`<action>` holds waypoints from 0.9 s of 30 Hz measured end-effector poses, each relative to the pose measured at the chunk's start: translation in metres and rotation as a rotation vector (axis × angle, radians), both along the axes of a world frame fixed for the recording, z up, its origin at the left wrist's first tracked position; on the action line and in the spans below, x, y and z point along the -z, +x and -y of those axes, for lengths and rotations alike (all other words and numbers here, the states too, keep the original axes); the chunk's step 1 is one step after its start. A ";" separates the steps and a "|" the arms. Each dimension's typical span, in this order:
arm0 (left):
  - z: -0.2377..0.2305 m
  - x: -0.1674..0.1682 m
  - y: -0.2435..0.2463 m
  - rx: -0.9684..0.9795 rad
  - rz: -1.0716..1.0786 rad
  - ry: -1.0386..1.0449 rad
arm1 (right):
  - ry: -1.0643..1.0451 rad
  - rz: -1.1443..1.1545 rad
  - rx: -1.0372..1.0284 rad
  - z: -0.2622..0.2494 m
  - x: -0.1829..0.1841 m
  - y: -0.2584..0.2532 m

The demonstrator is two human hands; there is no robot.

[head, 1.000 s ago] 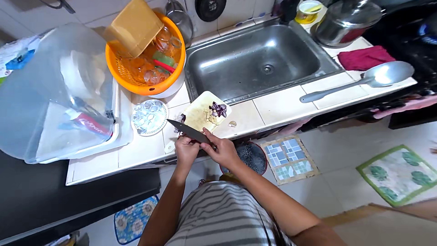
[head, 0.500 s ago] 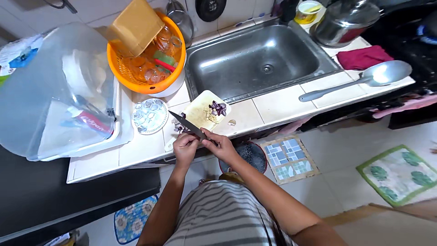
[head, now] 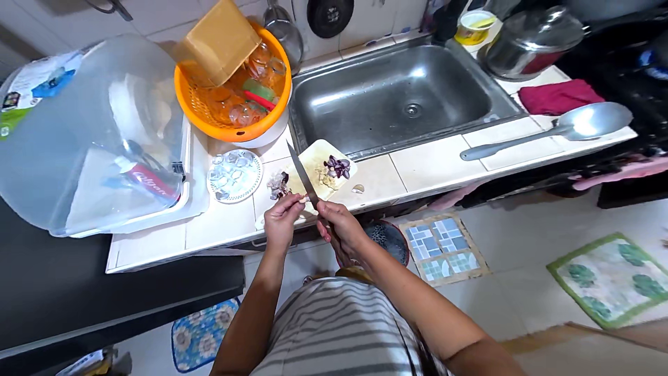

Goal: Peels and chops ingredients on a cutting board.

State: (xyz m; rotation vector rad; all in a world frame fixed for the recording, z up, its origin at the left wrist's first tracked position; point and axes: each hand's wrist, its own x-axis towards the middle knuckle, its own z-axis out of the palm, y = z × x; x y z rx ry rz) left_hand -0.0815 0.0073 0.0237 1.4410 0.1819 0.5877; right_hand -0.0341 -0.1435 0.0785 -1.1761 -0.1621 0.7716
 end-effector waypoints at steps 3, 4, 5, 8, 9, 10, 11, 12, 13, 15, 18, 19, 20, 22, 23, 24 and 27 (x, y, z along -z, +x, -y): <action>0.003 -0.002 -0.003 0.050 -0.008 -0.089 | 0.003 0.051 0.003 -0.003 0.003 -0.001; 0.004 -0.003 -0.004 0.034 -0.021 -0.101 | -0.002 0.072 -0.007 -0.004 0.004 -0.002; 0.007 -0.004 -0.004 0.001 -0.048 -0.107 | -0.004 0.084 -0.021 -0.004 0.006 -0.002; 0.008 -0.003 -0.003 -0.064 -0.064 -0.134 | -0.008 0.065 -0.039 -0.007 0.006 -0.002; 0.006 -0.001 -0.003 -0.061 -0.042 -0.147 | -0.008 0.051 -0.039 -0.008 0.005 -0.002; 0.005 0.001 -0.002 -0.051 -0.015 -0.161 | -0.007 0.041 -0.035 -0.009 0.006 -0.001; 0.002 0.003 -0.003 -0.035 0.011 -0.171 | -0.005 0.034 -0.035 -0.011 0.006 0.000; -0.001 0.005 -0.003 -0.018 0.034 -0.173 | -0.004 0.032 -0.039 -0.012 0.008 0.000; -0.005 0.006 -0.003 -0.003 0.051 -0.171 | -0.003 0.032 -0.040 -0.014 0.009 0.002; -0.012 0.007 -0.005 0.010 0.066 -0.171 | -0.006 0.024 -0.031 -0.019 0.012 0.004; -0.025 0.006 -0.010 0.035 0.038 -0.168 | -0.014 0.004 -0.026 -0.028 0.019 0.011; -0.029 0.006 -0.012 0.046 0.022 -0.177 | -0.015 0.001 -0.034 -0.031 0.021 0.014; -0.033 0.007 -0.013 0.052 0.000 -0.191 | -0.022 -0.001 -0.042 -0.035 0.022 0.016; -0.040 0.006 -0.015 0.045 -0.042 -0.236 | -0.039 -0.016 -0.037 -0.043 0.022 0.018; -0.043 0.004 -0.016 0.036 -0.056 -0.263 | -0.050 -0.035 -0.030 -0.047 0.022 0.019; -0.045 0.004 -0.016 0.026 -0.064 -0.285 | -0.059 -0.058 -0.023 -0.051 0.022 0.019; -0.051 0.006 -0.016 -0.011 -0.083 -0.265 | -0.136 -0.098 -0.056 -0.061 0.020 0.019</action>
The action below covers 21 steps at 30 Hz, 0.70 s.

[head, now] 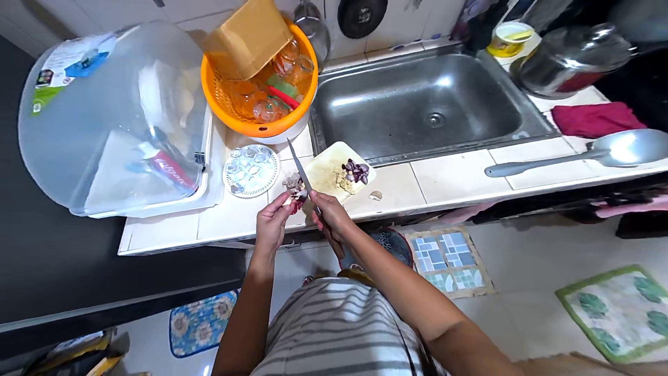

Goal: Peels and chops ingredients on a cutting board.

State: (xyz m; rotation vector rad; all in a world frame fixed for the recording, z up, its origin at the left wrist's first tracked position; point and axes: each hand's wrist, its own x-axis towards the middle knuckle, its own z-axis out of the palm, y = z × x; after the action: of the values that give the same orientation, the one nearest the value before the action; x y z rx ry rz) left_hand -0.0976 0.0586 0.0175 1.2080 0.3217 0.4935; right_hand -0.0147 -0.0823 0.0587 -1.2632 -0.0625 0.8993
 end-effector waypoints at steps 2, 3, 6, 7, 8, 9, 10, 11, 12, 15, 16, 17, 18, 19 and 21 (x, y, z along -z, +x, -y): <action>-0.006 0.002 0.000 -0.016 -0.066 0.107 | -0.097 0.020 -0.051 -0.004 -0.005 -0.001; -0.010 0.002 0.000 -0.015 -0.119 0.188 | -0.137 0.054 -0.083 -0.005 -0.006 -0.002; -0.017 -0.005 0.000 -0.006 -0.254 0.419 | -0.232 0.225 -0.168 -0.005 -0.004 -0.004; -0.017 -0.010 0.000 -0.010 -0.289 0.480 | -0.246 0.282 -0.192 -0.005 -0.002 -0.005; -0.016 -0.015 0.000 -0.013 -0.320 0.530 | -0.248 0.333 -0.222 -0.005 -0.002 -0.006; -0.015 -0.020 0.001 -0.015 -0.340 0.570 | -0.250 0.368 -0.261 -0.005 -0.005 -0.007; -0.013 -0.024 0.001 -0.015 -0.356 0.608 | -0.249 0.388 -0.305 -0.005 -0.009 -0.007; -0.010 -0.028 0.002 -0.015 -0.373 0.647 | -0.236 0.407 -0.330 -0.005 -0.010 -0.007; -0.009 -0.031 0.003 -0.010 -0.386 0.688 | -0.214 0.412 -0.345 -0.005 -0.010 -0.007; -0.006 -0.038 0.004 0.031 -0.424 0.775 | -0.171 0.399 -0.386 -0.006 -0.009 -0.005; -0.005 -0.040 0.004 0.036 -0.433 0.778 | -0.160 0.396 -0.396 -0.006 -0.009 -0.004; -0.004 -0.043 0.004 0.034 -0.437 0.778 | -0.149 0.397 -0.399 -0.005 -0.009 -0.003; -0.003 -0.046 0.004 0.028 -0.437 0.778 | -0.139 0.395 -0.400 -0.005 -0.008 -0.003; -0.002 -0.049 0.003 0.020 -0.434 0.777 | -0.132 0.393 -0.396 -0.004 -0.008 -0.003; -0.001 -0.051 0.002 0.001 -0.398 0.788 | -0.115 0.380 -0.375 -0.003 -0.006 -0.003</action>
State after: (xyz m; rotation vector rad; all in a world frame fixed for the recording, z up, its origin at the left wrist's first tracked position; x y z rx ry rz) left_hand -0.0952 0.0600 0.0687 2.0827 0.4859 0.3815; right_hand -0.0178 -0.0797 0.0652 -1.5472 -0.5709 0.9778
